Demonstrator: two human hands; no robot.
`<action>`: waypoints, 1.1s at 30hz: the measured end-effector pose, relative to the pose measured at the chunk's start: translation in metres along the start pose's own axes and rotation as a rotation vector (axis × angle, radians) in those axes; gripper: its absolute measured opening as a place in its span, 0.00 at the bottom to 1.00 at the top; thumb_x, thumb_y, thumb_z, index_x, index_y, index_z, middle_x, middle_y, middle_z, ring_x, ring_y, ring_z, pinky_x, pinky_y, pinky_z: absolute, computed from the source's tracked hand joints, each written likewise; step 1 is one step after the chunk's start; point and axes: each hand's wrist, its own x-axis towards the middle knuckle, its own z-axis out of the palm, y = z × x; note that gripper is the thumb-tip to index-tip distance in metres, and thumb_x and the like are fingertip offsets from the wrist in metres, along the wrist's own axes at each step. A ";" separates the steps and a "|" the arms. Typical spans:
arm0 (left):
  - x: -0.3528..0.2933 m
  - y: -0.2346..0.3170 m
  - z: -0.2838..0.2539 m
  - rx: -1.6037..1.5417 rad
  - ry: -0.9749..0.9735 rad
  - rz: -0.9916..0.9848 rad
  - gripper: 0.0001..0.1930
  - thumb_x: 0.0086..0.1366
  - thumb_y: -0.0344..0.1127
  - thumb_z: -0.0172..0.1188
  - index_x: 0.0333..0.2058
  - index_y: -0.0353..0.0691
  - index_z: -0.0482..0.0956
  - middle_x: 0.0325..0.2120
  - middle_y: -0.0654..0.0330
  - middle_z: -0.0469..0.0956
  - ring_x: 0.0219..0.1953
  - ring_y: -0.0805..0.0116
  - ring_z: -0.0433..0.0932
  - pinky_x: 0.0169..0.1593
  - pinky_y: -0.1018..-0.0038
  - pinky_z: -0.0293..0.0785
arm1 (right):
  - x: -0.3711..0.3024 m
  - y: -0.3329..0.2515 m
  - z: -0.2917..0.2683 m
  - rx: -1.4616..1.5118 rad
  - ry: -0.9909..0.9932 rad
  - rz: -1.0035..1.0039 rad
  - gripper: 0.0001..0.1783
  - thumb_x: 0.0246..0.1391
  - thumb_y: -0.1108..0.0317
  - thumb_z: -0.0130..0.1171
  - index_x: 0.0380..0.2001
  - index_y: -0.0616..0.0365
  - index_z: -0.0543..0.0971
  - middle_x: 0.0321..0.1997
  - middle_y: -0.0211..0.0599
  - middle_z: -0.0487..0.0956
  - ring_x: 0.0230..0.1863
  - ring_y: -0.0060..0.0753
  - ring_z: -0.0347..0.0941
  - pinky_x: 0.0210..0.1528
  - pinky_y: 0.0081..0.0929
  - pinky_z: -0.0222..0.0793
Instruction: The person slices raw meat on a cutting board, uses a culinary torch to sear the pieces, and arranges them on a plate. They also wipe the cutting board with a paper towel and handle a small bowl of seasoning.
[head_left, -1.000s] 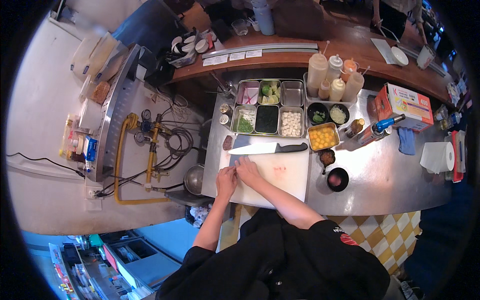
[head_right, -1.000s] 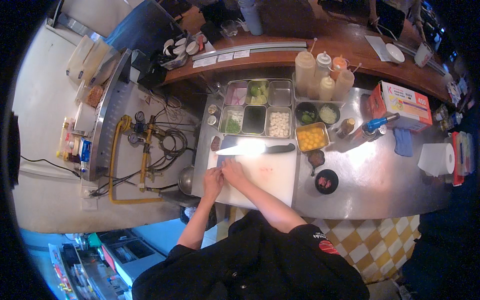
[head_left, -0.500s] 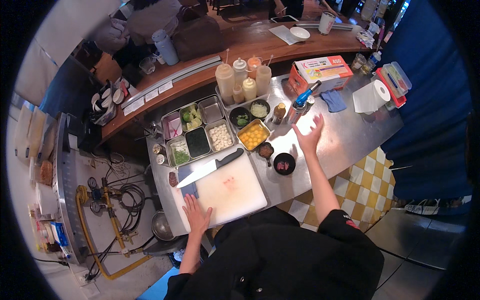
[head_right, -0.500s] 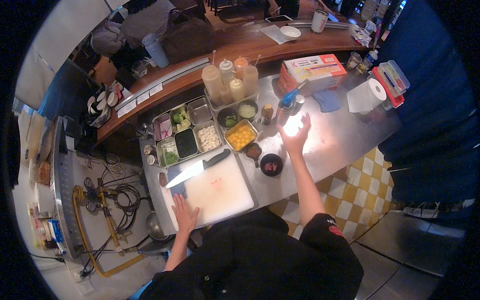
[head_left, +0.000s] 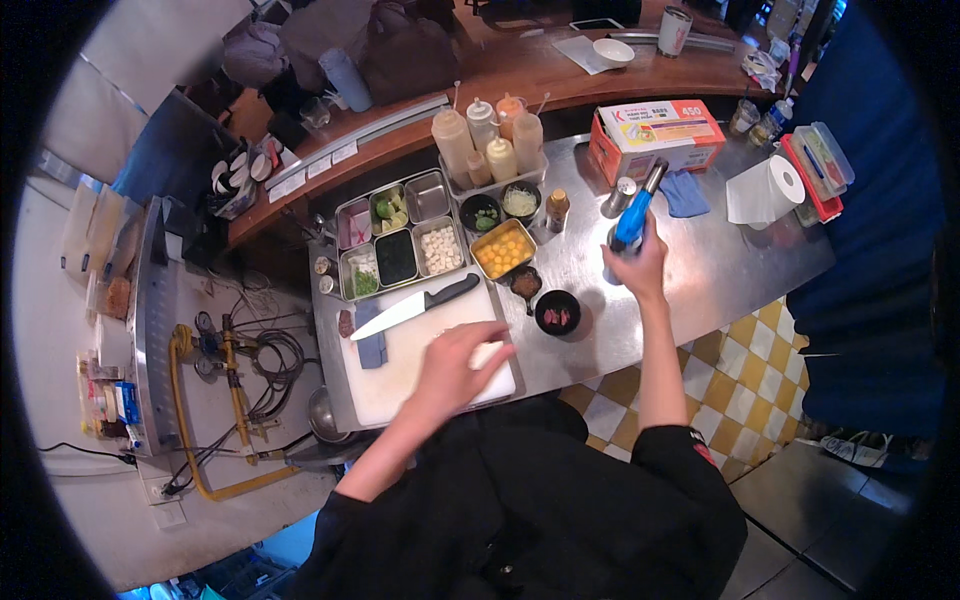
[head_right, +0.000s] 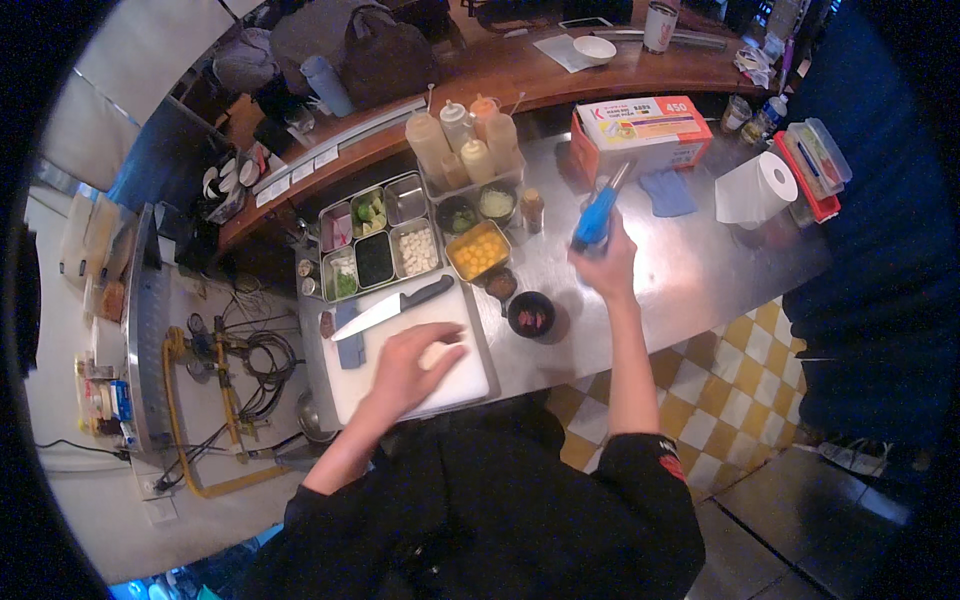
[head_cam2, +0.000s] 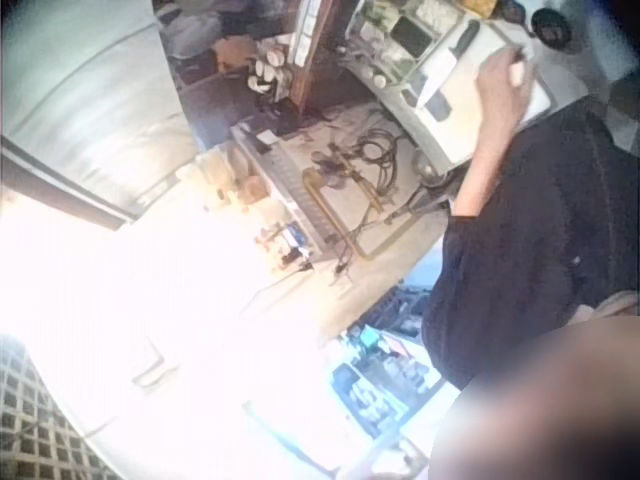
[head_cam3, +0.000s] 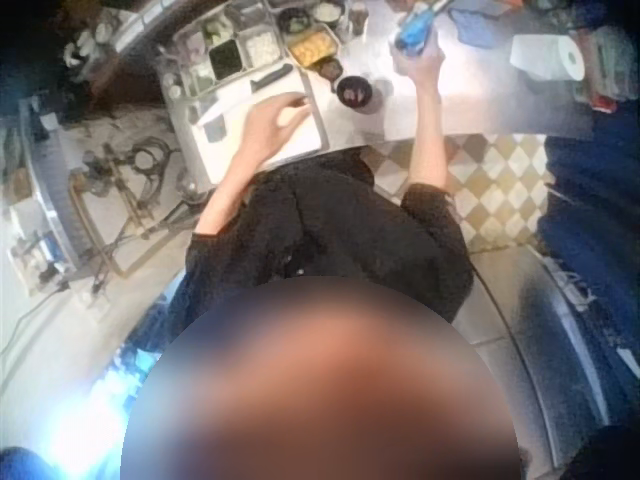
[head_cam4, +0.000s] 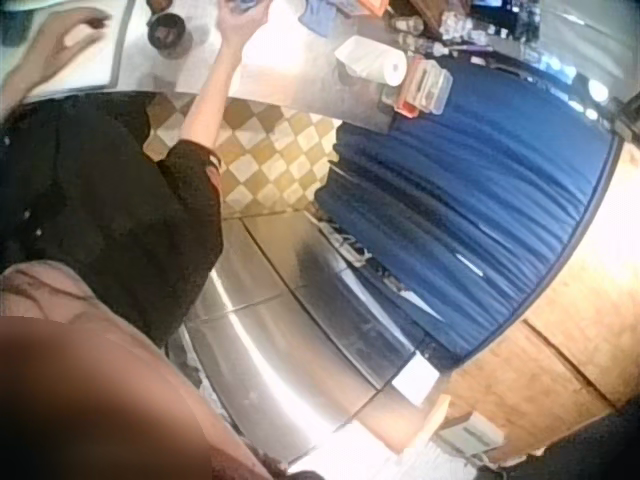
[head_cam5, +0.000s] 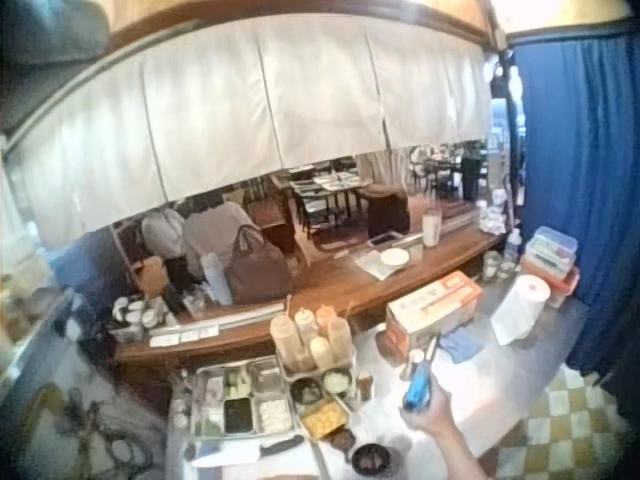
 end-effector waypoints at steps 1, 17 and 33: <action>0.009 0.025 0.013 -0.049 0.013 0.003 0.16 0.67 0.42 0.70 0.48 0.39 0.84 0.39 0.53 0.87 0.45 0.56 0.87 0.48 0.62 0.81 | -0.016 -0.027 -0.021 -0.122 -0.064 -0.063 0.49 0.38 0.62 0.81 0.64 0.64 0.69 0.39 0.42 0.85 0.38 0.34 0.85 0.45 0.34 0.80; -0.014 0.044 0.086 -0.591 -0.686 -0.598 0.39 0.80 0.64 0.37 0.29 0.31 0.79 0.16 0.53 0.79 0.17 0.62 0.81 0.24 0.69 0.78 | -0.167 -0.125 -0.058 -0.033 -0.714 0.579 0.43 0.39 0.56 0.80 0.58 0.59 0.72 0.44 0.53 0.84 0.47 0.58 0.83 0.49 0.46 0.76; -0.045 -0.070 0.016 -0.298 -0.373 -0.883 0.37 0.80 0.60 0.39 0.28 0.33 0.86 0.16 0.59 0.82 0.17 0.66 0.80 0.30 0.69 0.78 | -0.113 -0.072 -0.052 0.769 -0.718 1.122 0.45 0.45 0.72 0.78 0.68 0.58 0.71 0.41 0.37 0.85 0.44 0.29 0.83 0.51 0.31 0.78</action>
